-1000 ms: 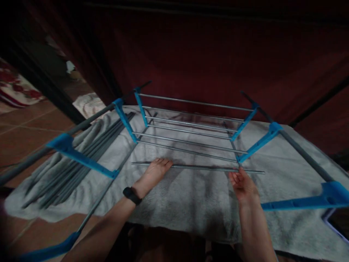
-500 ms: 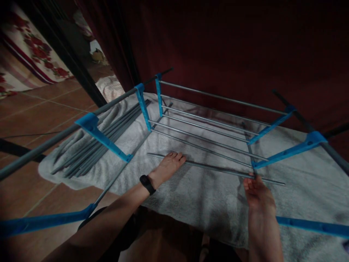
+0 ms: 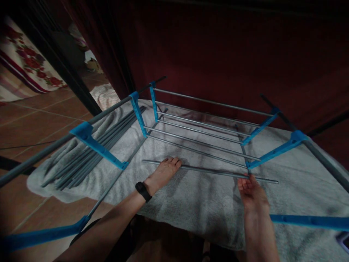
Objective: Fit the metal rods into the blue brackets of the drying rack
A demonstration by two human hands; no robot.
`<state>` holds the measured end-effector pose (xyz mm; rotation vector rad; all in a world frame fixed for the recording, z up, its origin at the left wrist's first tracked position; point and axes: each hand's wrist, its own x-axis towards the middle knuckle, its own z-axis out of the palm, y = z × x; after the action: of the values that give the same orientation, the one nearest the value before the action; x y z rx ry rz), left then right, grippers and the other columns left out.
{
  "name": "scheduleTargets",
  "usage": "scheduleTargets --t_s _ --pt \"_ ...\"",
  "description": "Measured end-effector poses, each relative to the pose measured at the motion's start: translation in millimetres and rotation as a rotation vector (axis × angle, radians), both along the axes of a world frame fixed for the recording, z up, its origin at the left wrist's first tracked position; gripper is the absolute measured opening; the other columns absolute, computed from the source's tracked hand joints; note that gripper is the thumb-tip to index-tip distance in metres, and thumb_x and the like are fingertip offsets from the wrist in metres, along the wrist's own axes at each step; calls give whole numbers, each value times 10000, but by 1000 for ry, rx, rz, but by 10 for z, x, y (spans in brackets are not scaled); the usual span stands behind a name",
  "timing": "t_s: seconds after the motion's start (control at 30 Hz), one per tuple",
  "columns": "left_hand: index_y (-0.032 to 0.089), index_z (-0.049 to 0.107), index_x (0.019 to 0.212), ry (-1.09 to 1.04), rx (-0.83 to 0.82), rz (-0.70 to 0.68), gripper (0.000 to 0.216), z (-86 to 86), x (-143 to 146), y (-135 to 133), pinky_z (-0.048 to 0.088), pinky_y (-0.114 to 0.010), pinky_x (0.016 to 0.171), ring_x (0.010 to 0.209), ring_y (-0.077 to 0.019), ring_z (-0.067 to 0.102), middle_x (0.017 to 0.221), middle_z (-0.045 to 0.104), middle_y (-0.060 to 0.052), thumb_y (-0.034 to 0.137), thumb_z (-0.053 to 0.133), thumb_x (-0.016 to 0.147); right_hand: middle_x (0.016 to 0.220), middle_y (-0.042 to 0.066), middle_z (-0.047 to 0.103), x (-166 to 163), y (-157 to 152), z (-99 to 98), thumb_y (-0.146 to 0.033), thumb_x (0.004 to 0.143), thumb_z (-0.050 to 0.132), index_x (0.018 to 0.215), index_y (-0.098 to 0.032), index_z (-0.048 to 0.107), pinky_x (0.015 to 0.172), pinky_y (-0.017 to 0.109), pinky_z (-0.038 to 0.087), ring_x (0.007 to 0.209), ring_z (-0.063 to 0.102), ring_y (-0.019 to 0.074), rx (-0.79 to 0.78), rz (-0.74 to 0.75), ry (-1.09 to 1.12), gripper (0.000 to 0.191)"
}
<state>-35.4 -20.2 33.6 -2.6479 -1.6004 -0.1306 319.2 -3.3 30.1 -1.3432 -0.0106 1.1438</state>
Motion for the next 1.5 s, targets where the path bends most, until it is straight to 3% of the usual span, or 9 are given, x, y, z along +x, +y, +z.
scheduleTargets --t_s 0.17,0.4,0.7,0.83,0.97,1.1,1.23,1.37,1.5 --pt "197 604 1238 -102 -38 -10 340 109 -93 71 509 -321 874 985 -190 680 1112 675 -79 52 457 969 628 -61 615 -56 59 -45 -171 933 618 765 -214 592 589 190 604 503 626 77 92 -23 45 175" --pt "216 615 1171 -188 -15 -84 210 321 -37 -27 505 -344 880 978 -204 672 1072 686 -58 198 460 1031 759 9 716 -338 75 -41 -58 965 488 834 -182 626 643 224 637 660 713 110 132 73 178 227" --pt "200 671 1145 -215 -69 28 248 229 -232 -11 477 -357 979 1059 -219 676 1127 712 -82 151 474 1002 715 1 722 -553 -28 2 -55 949 522 833 -182 623 662 230 637 626 708 113 184 67 158 199" --pt "198 687 1131 -233 -50 106 287 193 -303 4 469 -369 1003 1056 -222 686 1108 725 -85 136 438 1003 702 9 724 -663 30 192 -11 923 495 811 -181 598 622 236 631 599 703 121 150 115 124 228" --pt "177 665 1237 -247 -23 94 350 113 -203 -16 475 -395 1013 1066 -238 691 1137 733 -106 144 389 1024 766 15 753 -712 71 352 -55 924 558 862 -187 620 631 220 627 640 715 115 251 123 69 158" --pt "179 674 1247 -220 -2 79 351 35 -114 17 469 -418 1040 1113 -254 682 1182 728 -119 160 403 1025 807 25 766 -633 -54 135 -84 883 659 869 -193 621 694 246 643 716 743 137 363 109 32 116" --pt "203 698 1213 -190 -9 89 337 -51 -122 29 484 -405 1019 1110 -250 688 1177 733 -110 163 430 1011 757 11 759 -563 -155 -145 -121 859 712 832 -199 609 690 284 645 677 736 148 294 94 89 132" --pt "182 670 1260 -160 -27 115 384 -44 -91 -23 485 -394 1004 1111 -245 689 1200 734 -115 152 376 1016 809 14 778 -502 -101 -105 -194 810 784 824 -202 627 757 315 632 724 741 157 408 128 82 158" --pt "161 649 1288 -69 21 95 443 181 -19 -39 464 -405 1008 1130 -254 672 1189 732 -131 77 348 973 756 17 763 -361 -53 -22 -149 846 704 789 -197 644 730 288 615 687 724 144 385 72 150 96"
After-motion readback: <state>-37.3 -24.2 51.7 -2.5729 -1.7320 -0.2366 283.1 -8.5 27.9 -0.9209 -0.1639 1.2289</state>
